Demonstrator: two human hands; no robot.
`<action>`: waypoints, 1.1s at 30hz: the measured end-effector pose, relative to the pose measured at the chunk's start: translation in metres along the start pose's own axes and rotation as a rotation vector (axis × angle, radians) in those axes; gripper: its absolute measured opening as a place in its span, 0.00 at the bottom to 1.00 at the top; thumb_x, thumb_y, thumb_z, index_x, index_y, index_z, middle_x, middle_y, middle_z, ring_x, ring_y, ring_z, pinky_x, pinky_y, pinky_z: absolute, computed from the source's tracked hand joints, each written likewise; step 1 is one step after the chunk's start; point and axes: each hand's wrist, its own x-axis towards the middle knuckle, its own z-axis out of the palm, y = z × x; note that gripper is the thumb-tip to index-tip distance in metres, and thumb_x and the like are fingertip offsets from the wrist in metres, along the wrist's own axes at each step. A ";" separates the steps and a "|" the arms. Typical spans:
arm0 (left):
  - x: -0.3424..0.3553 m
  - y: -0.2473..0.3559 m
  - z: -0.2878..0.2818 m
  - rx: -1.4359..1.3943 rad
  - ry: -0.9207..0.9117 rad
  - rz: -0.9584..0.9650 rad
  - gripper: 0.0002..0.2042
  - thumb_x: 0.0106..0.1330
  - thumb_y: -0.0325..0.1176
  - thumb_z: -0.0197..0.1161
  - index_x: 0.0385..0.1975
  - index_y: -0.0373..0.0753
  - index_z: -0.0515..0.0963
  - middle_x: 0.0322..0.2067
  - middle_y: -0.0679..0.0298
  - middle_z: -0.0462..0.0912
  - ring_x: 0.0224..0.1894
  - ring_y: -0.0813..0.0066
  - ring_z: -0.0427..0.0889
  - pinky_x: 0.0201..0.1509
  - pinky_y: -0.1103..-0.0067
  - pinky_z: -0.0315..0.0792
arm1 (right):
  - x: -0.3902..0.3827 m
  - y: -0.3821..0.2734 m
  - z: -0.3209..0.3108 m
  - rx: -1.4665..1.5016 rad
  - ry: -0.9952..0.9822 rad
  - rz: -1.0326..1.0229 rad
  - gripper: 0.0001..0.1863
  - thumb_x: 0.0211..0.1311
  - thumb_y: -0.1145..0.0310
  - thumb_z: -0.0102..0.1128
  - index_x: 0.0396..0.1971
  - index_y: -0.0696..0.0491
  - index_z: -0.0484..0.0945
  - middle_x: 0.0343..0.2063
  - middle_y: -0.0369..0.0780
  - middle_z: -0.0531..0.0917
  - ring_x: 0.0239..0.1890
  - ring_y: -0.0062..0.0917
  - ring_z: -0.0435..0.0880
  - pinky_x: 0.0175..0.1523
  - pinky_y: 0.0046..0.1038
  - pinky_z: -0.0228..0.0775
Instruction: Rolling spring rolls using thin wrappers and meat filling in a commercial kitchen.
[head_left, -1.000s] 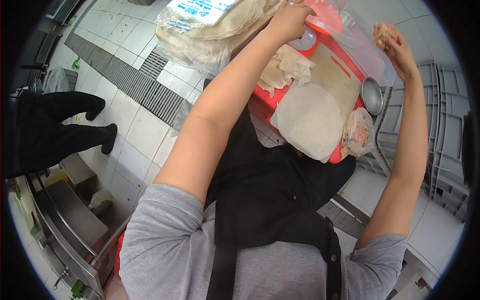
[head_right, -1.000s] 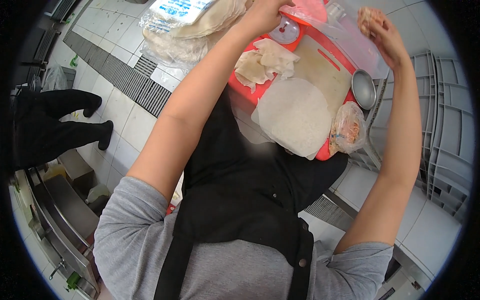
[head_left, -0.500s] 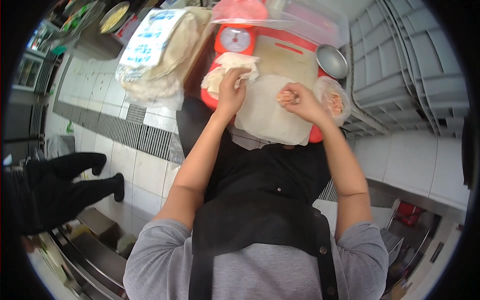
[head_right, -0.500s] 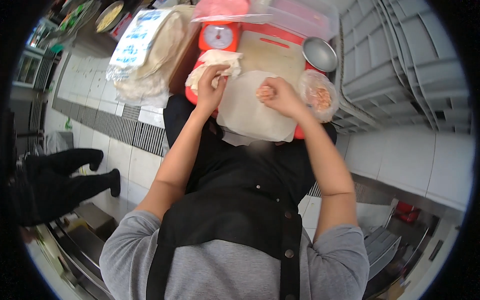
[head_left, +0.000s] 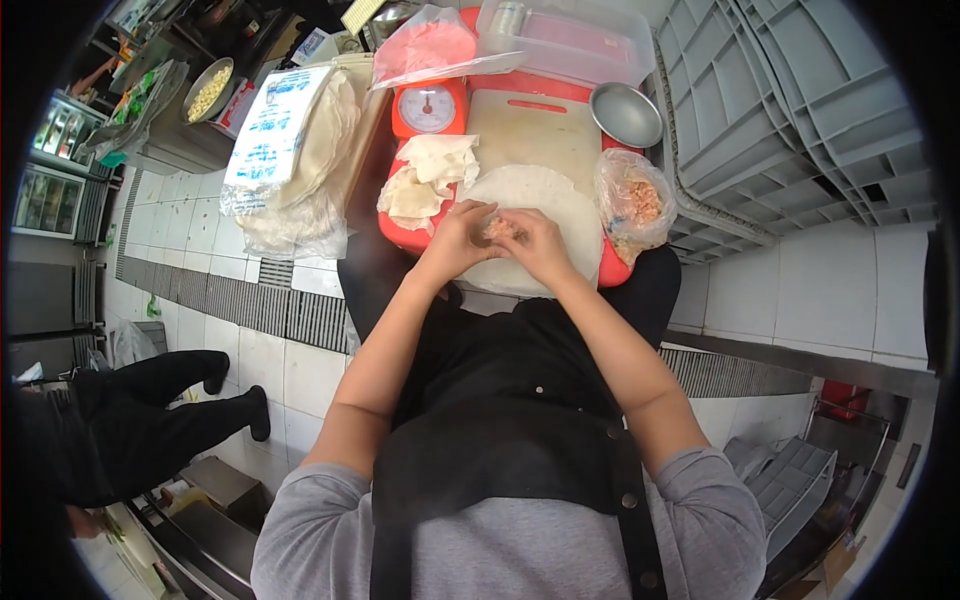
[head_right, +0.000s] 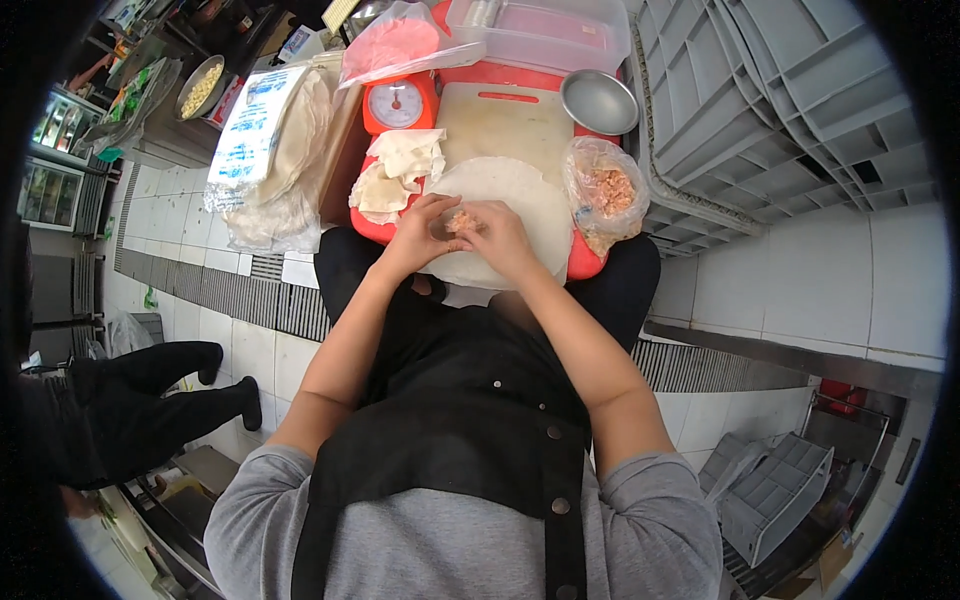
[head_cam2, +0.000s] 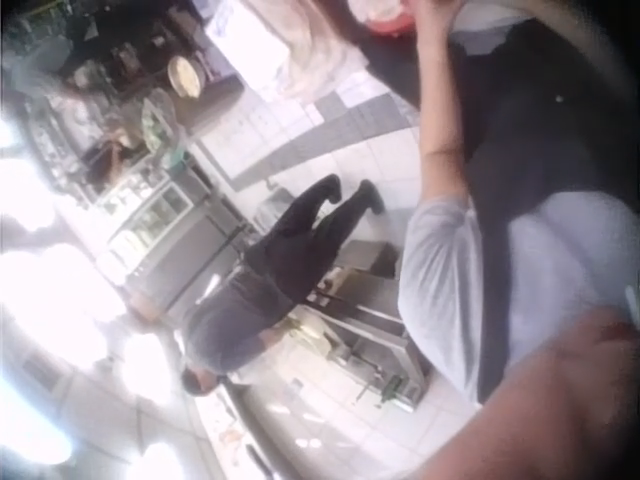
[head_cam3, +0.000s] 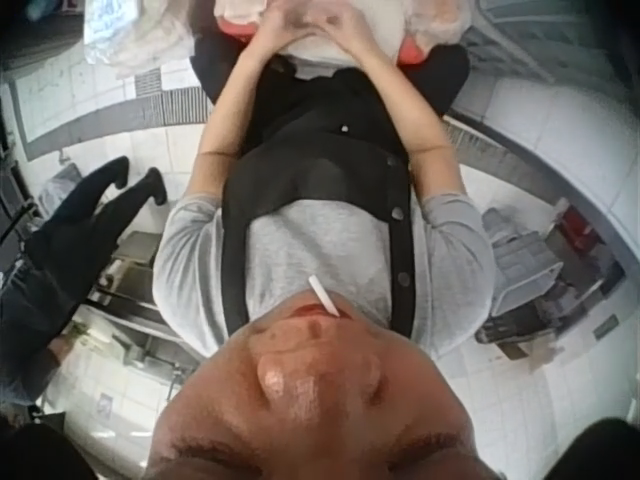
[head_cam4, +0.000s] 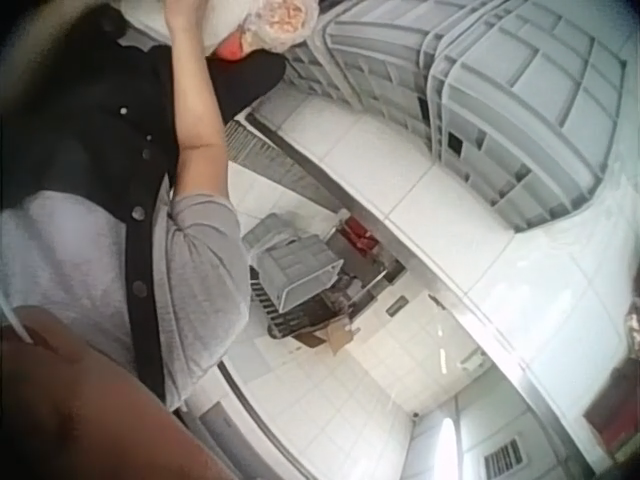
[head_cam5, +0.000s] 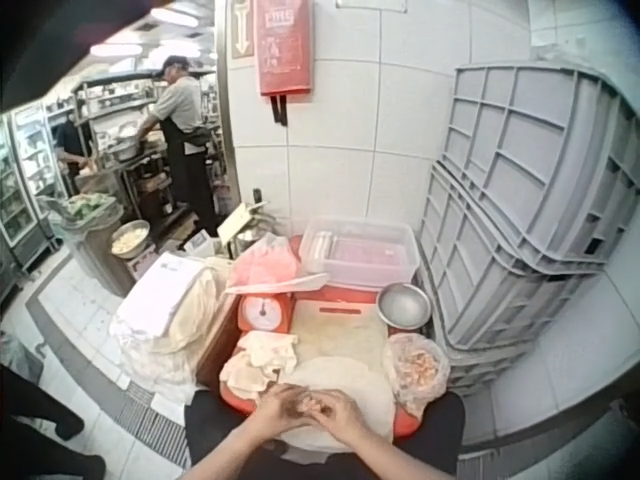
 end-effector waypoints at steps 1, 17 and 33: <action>0.001 -0.002 -0.001 0.016 -0.011 -0.031 0.38 0.46 0.37 0.85 0.59 0.32 0.79 0.51 0.53 0.82 0.55 0.54 0.80 0.61 0.65 0.75 | 0.001 0.000 0.005 0.001 0.001 -0.001 0.25 0.50 0.74 0.75 0.52 0.55 0.84 0.43 0.46 0.87 0.52 0.41 0.83 0.60 0.37 0.75; -0.008 -0.025 -0.005 0.049 -0.038 -0.087 0.26 0.48 0.35 0.83 0.49 0.34 0.86 0.45 0.53 0.87 0.45 0.57 0.86 0.51 0.68 0.80 | 0.007 0.011 -0.002 -0.014 -0.185 -0.053 0.29 0.42 0.75 0.80 0.50 0.55 0.83 0.46 0.43 0.85 0.53 0.42 0.81 0.59 0.39 0.74; -0.015 -0.026 -0.014 0.146 0.059 0.044 0.18 0.45 0.37 0.82 0.37 0.43 0.90 0.40 0.69 0.85 0.45 0.68 0.81 0.55 0.68 0.67 | 0.017 -0.036 -0.003 -0.062 -0.059 -0.254 0.15 0.47 0.71 0.79 0.37 0.50 0.86 0.41 0.37 0.86 0.48 0.36 0.82 0.63 0.41 0.67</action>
